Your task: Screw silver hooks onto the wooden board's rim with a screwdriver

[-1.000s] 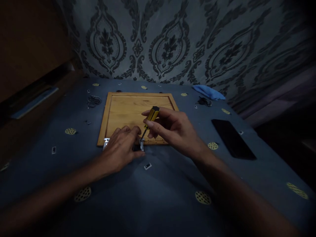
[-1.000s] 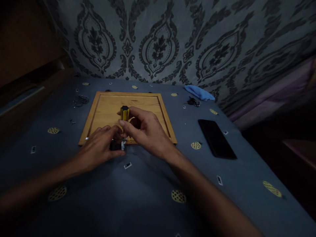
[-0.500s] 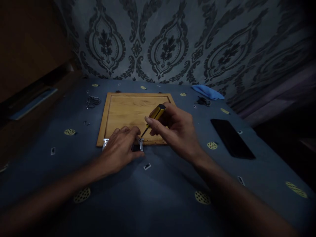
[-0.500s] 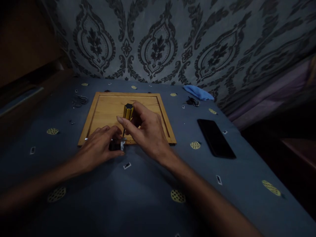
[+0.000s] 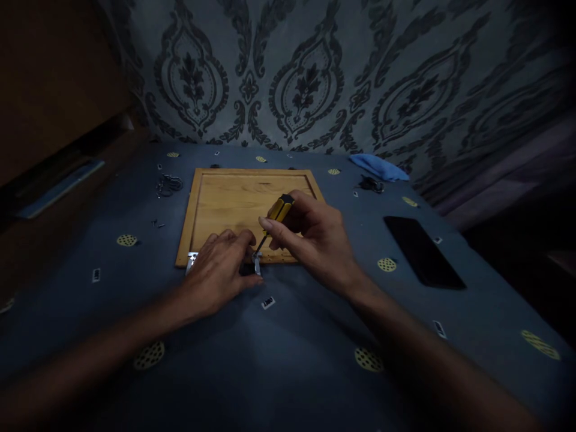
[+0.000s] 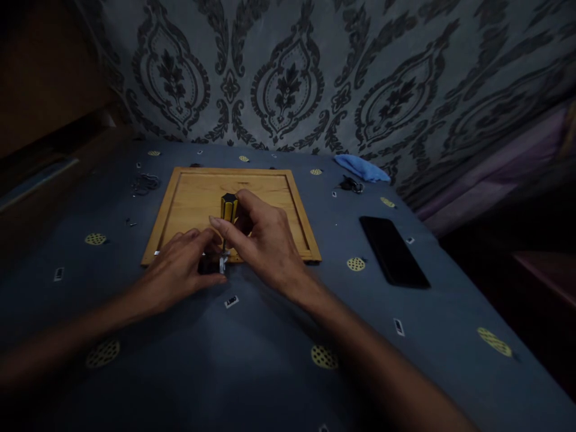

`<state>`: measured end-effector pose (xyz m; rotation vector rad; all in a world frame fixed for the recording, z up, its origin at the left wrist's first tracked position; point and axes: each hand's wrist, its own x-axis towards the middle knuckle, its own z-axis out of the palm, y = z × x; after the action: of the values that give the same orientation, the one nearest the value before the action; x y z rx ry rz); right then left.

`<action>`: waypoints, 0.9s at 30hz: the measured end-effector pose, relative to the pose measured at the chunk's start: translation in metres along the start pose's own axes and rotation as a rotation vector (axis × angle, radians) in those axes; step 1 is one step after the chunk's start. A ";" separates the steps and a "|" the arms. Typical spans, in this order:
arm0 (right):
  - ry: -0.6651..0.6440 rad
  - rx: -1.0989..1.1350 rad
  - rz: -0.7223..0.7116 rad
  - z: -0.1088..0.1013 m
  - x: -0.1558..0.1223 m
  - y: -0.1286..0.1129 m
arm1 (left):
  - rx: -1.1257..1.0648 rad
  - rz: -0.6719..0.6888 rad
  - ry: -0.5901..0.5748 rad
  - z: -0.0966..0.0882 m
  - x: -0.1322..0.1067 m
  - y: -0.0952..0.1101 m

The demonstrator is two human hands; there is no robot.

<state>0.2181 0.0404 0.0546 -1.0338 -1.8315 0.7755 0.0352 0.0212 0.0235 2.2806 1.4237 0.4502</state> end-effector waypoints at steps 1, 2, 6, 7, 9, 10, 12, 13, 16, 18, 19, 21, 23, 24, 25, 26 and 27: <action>0.022 -0.003 0.005 0.000 0.000 0.000 | -0.003 -0.002 -0.004 0.000 0.000 0.000; 0.035 -0.006 0.009 0.000 0.000 -0.001 | -0.006 -0.006 -0.010 0.000 0.000 0.000; -0.010 0.016 0.023 -0.005 0.002 -0.005 | -0.018 -0.016 -0.026 -0.001 0.001 0.001; -0.039 0.028 0.029 -0.006 0.003 -0.006 | -0.016 -0.023 -0.026 -0.001 0.001 0.001; -0.093 0.057 0.034 -0.008 0.004 -0.008 | -0.009 -0.037 -0.030 0.000 0.001 0.001; -0.107 0.070 0.032 -0.009 0.004 -0.008 | -0.003 -0.048 -0.032 0.000 0.001 0.001; -0.097 0.083 0.024 -0.008 0.004 -0.008 | 0.002 -0.057 -0.035 0.000 0.001 0.001; -0.081 0.084 0.020 -0.007 0.004 -0.008 | 0.001 -0.053 -0.036 0.001 0.001 0.000; -0.040 0.079 0.028 -0.004 0.002 -0.006 | -0.002 -0.030 -0.027 0.001 0.001 -0.002; -0.031 0.084 0.042 -0.003 0.002 -0.005 | 0.000 -0.024 -0.025 0.001 0.001 -0.002; -0.028 0.088 0.048 -0.003 0.002 -0.004 | 0.000 -0.021 -0.024 0.001 0.001 -0.002; -0.035 0.095 0.055 -0.005 0.003 -0.005 | -0.006 -0.013 -0.021 0.000 0.001 -0.001; -0.063 0.115 0.052 -0.007 0.004 -0.007 | -0.009 -0.020 -0.015 0.000 0.001 -0.001; -0.086 0.136 0.048 -0.008 0.005 -0.008 | -0.010 -0.025 -0.017 0.000 0.001 -0.001; -0.109 0.162 0.044 -0.008 0.005 -0.009 | -0.008 -0.032 -0.020 0.000 0.001 -0.001; -0.126 0.189 0.039 -0.009 0.006 -0.010 | -0.006 -0.036 -0.023 0.001 0.001 -0.002; -0.137 0.211 0.035 -0.009 0.006 -0.010 | -0.004 -0.034 -0.023 0.001 0.001 -0.002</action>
<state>0.2210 0.0416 0.0692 -0.8966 -1.8036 1.0595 0.0345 0.0223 0.0219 2.2471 1.4471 0.4151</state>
